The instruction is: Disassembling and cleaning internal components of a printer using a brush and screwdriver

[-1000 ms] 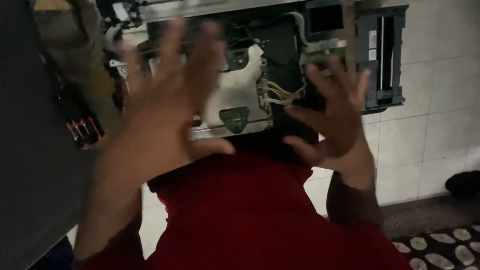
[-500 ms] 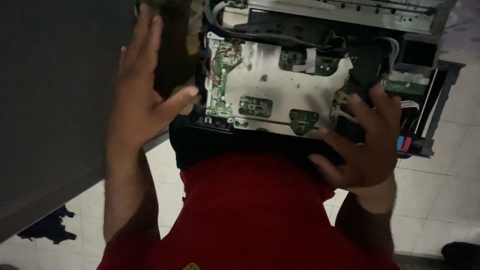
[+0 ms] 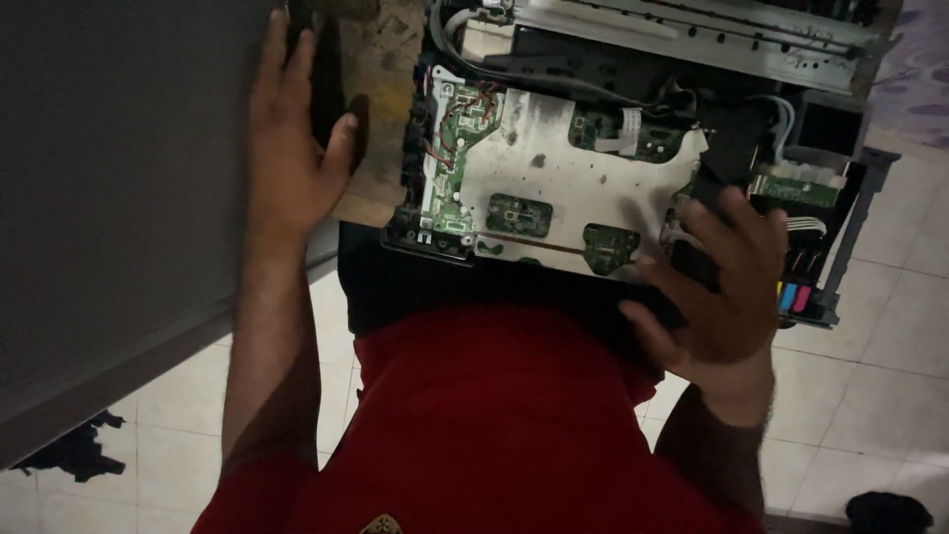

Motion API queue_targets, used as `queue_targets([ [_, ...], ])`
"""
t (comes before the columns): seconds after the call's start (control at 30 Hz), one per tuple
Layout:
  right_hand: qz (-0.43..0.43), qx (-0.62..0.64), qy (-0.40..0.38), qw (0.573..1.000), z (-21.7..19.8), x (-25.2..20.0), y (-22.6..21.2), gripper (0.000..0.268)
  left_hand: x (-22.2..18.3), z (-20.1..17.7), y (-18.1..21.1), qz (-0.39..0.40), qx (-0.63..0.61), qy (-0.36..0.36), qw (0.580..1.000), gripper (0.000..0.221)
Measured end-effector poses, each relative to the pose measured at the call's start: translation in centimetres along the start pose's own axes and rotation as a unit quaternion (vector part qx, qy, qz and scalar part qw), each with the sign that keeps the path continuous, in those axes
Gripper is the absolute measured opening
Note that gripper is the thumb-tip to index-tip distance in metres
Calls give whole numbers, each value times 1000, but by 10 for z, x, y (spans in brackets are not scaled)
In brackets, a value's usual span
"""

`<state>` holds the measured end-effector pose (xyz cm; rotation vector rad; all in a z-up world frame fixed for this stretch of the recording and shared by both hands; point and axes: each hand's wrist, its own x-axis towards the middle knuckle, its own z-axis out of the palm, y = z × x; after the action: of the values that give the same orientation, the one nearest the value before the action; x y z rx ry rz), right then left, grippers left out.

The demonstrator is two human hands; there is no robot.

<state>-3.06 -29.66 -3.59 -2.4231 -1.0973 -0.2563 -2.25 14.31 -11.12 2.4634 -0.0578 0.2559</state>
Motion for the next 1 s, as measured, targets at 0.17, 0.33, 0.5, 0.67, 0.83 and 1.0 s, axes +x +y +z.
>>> queue_targets([
  [0.17,-22,6,24,999,5,-1,4,34,3,4,5,-12,59,-11,998,71],
  [0.33,-16,5,28,999,10,-6,6,35,9,10,22,-14,147,-21,989,83],
  [0.5,-42,6,46,998,12,-2,6,38,2,22,25,-10,201,8,980,74],
  [0.67,-18,17,46,999,7,3,-2,29,0,36,5,-62,265,51,961,71],
  [0.83,-13,-12,24,1000,21,-3,5,31,8,55,-30,-136,228,45,963,41],
  [1.0,-35,15,33,999,29,-3,0,34,2,43,-43,-54,296,19,953,50],
])
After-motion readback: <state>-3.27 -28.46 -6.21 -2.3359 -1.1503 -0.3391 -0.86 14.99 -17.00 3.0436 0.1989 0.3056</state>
